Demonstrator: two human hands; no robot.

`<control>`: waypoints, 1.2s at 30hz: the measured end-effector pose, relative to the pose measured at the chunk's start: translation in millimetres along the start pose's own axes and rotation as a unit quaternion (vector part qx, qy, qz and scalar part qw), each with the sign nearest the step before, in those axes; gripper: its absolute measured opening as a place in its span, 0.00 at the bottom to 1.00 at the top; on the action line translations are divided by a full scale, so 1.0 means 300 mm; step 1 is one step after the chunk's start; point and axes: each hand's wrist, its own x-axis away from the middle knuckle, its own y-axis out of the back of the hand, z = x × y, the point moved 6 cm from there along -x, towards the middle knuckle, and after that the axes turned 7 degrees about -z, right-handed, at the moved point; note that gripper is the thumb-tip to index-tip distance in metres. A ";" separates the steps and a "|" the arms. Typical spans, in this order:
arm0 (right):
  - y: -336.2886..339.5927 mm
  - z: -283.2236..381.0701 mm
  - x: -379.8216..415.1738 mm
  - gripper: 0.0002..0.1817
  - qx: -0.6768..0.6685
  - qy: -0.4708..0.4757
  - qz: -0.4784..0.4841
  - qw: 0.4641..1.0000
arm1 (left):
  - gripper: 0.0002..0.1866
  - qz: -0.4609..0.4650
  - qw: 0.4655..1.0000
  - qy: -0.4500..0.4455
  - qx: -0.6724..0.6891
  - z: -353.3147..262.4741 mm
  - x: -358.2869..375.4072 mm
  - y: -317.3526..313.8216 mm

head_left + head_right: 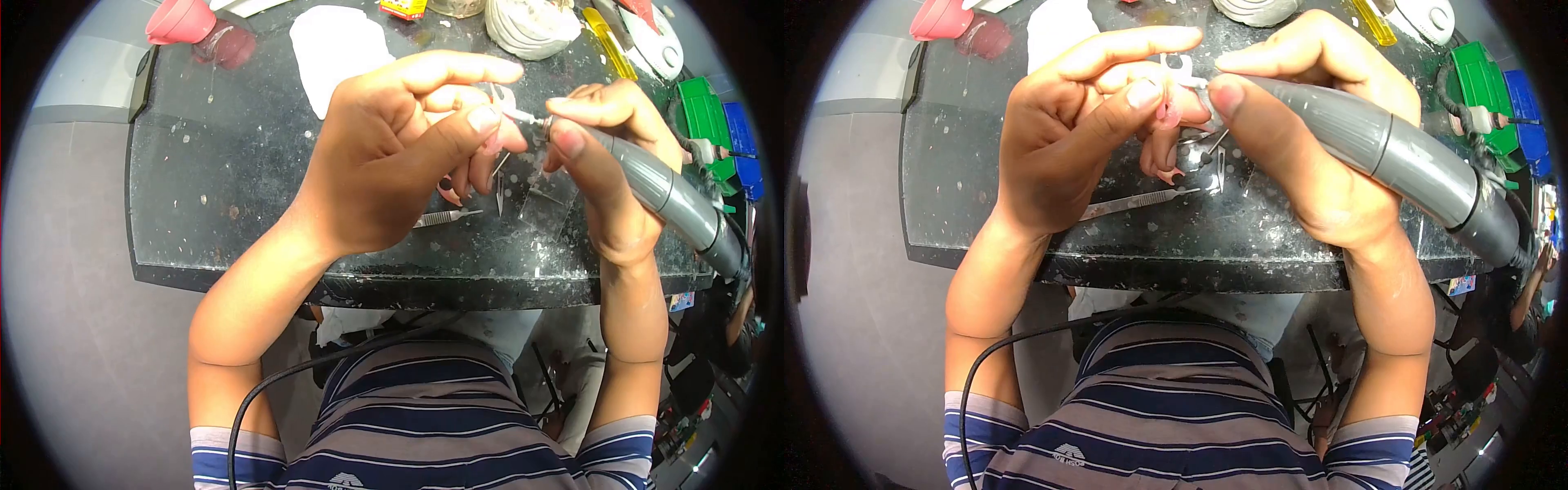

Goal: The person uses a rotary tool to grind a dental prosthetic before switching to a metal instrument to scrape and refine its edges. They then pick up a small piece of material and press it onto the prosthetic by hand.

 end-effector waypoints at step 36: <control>-0.003 0.002 0.004 0.11 0.003 0.030 0.059 0.998 | 0.16 0.023 0.998 0.046 0.045 0.017 -0.009 0.009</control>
